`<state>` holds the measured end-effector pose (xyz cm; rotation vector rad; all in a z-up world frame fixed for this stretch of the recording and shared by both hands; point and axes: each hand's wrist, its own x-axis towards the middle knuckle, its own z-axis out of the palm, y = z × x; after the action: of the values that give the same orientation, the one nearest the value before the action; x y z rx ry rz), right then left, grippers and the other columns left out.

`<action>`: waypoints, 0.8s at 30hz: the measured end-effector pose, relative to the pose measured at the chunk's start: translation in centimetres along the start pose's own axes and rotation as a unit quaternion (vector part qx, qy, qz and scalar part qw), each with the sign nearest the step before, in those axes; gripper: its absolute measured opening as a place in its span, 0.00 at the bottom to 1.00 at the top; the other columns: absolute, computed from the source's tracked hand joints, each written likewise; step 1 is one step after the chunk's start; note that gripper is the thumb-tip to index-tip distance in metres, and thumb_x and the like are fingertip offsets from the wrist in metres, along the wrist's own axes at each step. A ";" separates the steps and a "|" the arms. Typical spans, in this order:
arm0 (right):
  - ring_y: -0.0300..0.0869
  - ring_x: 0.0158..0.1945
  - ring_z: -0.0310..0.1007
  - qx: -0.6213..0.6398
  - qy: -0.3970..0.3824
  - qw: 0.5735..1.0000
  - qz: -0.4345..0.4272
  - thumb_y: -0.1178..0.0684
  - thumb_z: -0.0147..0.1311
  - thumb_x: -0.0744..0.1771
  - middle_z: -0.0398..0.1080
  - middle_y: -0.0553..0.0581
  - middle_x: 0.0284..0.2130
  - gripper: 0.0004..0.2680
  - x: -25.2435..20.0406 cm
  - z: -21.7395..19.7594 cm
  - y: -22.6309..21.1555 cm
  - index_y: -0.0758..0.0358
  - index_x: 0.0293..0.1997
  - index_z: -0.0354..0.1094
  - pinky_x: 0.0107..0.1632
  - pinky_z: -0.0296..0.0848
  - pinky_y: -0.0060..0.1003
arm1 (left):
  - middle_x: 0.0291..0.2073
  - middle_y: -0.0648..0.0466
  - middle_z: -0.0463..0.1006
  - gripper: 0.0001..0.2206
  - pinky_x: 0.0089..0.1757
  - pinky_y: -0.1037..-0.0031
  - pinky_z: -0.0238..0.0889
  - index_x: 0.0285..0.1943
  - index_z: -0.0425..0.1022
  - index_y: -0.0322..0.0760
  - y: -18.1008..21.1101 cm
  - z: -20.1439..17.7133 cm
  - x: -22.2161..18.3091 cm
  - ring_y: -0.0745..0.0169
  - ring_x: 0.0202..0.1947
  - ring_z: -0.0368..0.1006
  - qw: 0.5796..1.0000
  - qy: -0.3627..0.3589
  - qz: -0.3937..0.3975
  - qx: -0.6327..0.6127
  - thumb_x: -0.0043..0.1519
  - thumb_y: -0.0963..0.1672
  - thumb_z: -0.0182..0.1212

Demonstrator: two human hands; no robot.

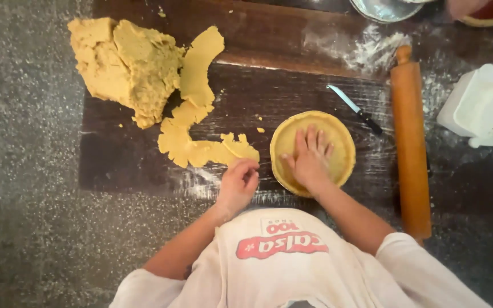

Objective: Rolling out dough, placing it into a pie tin, trimming the excess with a knife, and crimping the edges by hand.

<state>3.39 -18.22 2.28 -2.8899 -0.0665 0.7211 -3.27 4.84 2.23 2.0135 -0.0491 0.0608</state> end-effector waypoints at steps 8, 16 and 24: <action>0.61 0.80 0.30 -0.088 0.018 0.992 -0.084 0.23 0.45 0.64 0.36 0.59 0.79 0.35 0.1 1.5 2.9 0.44 0.79 0.45 0.73 0.35 0.72 | 0.40 0.53 0.81 0.08 0.31 0.73 0.77 0.44 0.82 0.45 -2.3 -0.5 -0.2 0.52 0.33 0.80 1.000 0.009 0.004 0.016 0.56 0.41 0.68; 0.60 0.80 0.30 -0.097 0.011 0.992 -0.077 0.22 0.45 0.64 0.35 0.58 0.79 0.35 -0.4 0.2 2.1 0.42 0.79 0.43 0.73 0.34 0.71 | 0.41 0.52 0.81 0.09 0.34 0.72 0.78 0.44 0.82 0.42 -0.8 1.1 0.9 0.52 0.35 0.80 0.997 -0.042 0.036 -0.057 0.56 0.39 0.67; 0.60 0.80 0.31 -0.078 -0.007 0.995 -0.068 0.24 0.45 0.66 0.36 0.59 0.79 0.34 -1.4 -0.5 2.1 0.44 0.79 0.43 0.73 0.34 0.71 | 0.41 0.54 0.80 0.09 0.37 0.69 0.77 0.43 0.81 0.43 1.1 2.7 1.6 0.52 0.39 0.80 0.995 -0.036 0.084 -0.030 0.56 0.40 0.68</action>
<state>2.41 -20.52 2.99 -2.9894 -0.3322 0.7417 -1.65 1.88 2.18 1.9473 -0.2626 0.0929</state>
